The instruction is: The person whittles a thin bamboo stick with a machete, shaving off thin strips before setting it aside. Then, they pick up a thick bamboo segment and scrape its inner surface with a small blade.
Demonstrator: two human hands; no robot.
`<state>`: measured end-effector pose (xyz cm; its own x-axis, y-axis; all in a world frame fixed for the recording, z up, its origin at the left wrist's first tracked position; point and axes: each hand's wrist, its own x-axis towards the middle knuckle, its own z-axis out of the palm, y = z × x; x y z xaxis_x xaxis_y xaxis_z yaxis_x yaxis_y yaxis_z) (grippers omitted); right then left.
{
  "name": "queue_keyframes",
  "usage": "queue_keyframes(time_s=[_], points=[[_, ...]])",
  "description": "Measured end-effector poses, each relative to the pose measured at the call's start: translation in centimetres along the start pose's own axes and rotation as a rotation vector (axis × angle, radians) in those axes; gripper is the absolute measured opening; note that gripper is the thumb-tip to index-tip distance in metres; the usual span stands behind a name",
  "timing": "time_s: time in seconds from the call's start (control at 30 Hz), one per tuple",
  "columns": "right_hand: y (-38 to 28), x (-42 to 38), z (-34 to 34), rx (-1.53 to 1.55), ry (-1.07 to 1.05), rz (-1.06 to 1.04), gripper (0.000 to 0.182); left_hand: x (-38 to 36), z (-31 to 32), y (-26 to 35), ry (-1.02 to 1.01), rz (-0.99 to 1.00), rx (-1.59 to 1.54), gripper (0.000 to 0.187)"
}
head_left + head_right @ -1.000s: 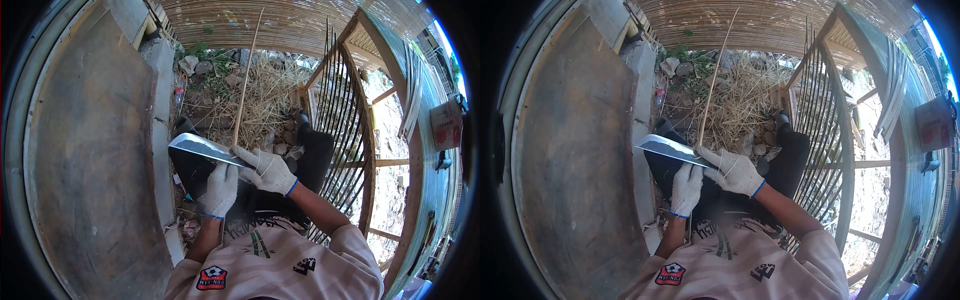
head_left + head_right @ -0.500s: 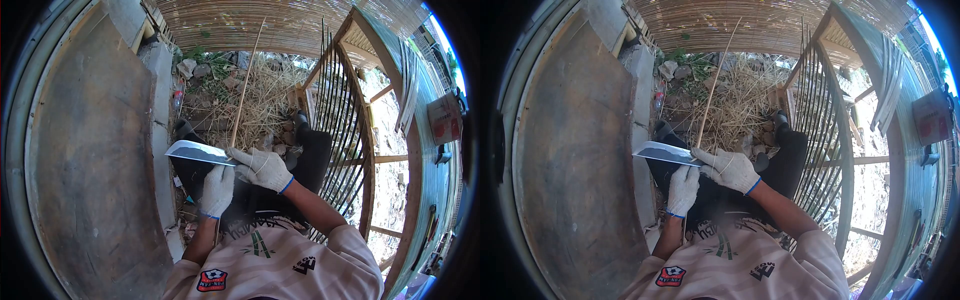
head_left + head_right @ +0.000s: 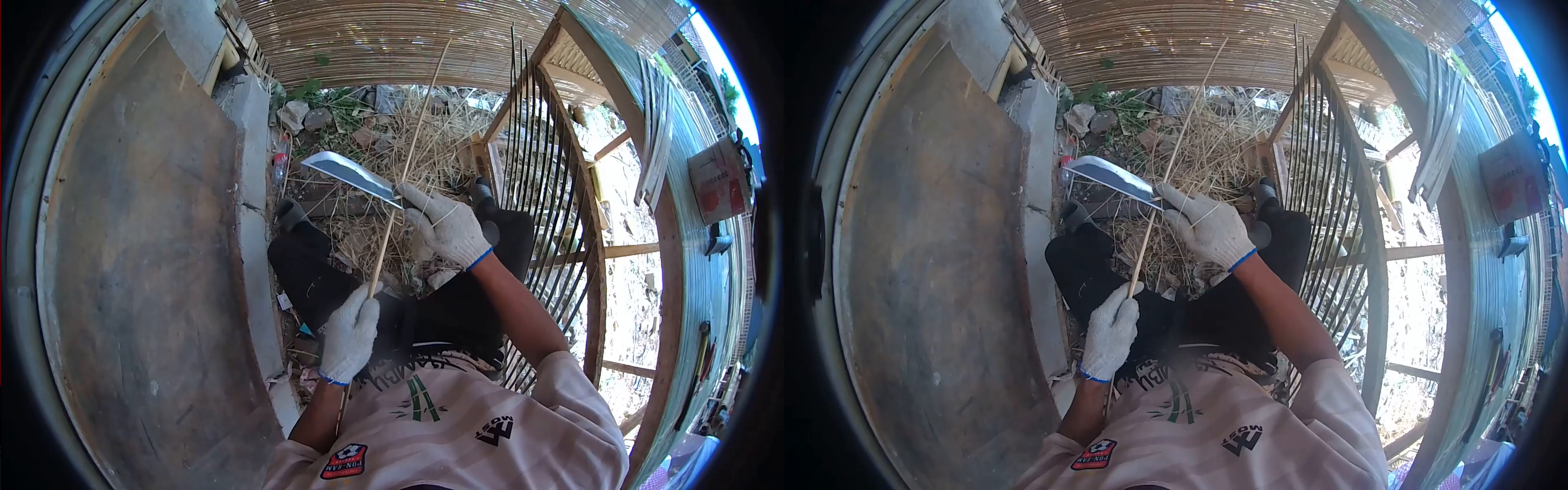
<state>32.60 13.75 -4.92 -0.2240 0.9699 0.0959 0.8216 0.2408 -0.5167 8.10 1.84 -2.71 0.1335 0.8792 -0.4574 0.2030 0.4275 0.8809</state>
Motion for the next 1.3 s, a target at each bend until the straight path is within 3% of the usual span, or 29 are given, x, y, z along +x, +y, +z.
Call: queue_keyframes(time_s=[0.27, 0.33, 0.6, 0.67, 0.73, 0.8, 0.83, 0.93, 0.97, 1.0, 1.07, 1.2, 1.3], points=[[2.5, 3.0, -2.9, -0.047, 0.098, 0.063, 0.05, -4.0, -2.3, -1.3, -0.084, -0.033, -0.037, 0.036], [2.4, 3.7, -4.1, -0.067, 0.018, 0.1, 0.051, -4.9, -3.0, -1.6, -0.071, -0.057, -0.029, 0.036], [2.8, 5.3, -4.1, -0.218, 0.026, -0.031, 0.052, -6.1, -4.6, -3.0, -0.095, -0.111, -0.175, 0.036], [2.3, 5.6, -5.5, -0.257, 0.007, 0.043, 0.052, -6.8, -5.0, -2.9, -0.094, -0.076, -0.073, 0.036], [3.8, 6.7, -5.2, -0.287, 0.02, 0.026, 0.051, -7.2, -5.2, -3.5, -0.093, -0.073, -0.075, 0.036], [5.2, 7.5, -4.8, -0.253, 0.218, -0.172, 0.051, -7.7, -5.3, -4.3, -0.092, -0.075, -0.08, 0.037], [5.3, 7.8, -5.5, -0.291, 0.111, -0.04, 0.05, -7.9, -5.4, -4.7, -0.094, -0.065, -0.081, 0.037], [6.2, 9.3, -7.3, -0.362, 0.089, 0.004, 0.049, -8.7, -6.1, -6.1, -0.097, -0.057, -0.056, 0.037], [7.7, 9.8, -7.3, -0.31, 0.218, -0.093, 0.049, -9.1, -6.5, -6.6, -0.098, -0.061, -0.027, 0.037], [8.7, 10.5, -8.2, -0.31, 0.217, -0.093, 0.049, -9.7, -7.0, -7.2, -0.097, -0.061, -0.027, 0.037], [10.4, 11.5, -9.8, -0.256, 0.263, 0.095, 0.047, -10.9, -7.7, -8.3, -0.102, -0.033, 0.038, 0.037], [10.8, 12.1, -12.7, -0.403, 0.185, 0.135, 0.046, -11.6, -7.7, -9.4, -0.135, -0.094, -0.057, 0.037], [12.9, 12.7, -14.3, -0.379, 0.236, 0.34, 0.048, -12.6, -9.5, -11.8, -0.157, -0.058, -0.05, 0.038]])
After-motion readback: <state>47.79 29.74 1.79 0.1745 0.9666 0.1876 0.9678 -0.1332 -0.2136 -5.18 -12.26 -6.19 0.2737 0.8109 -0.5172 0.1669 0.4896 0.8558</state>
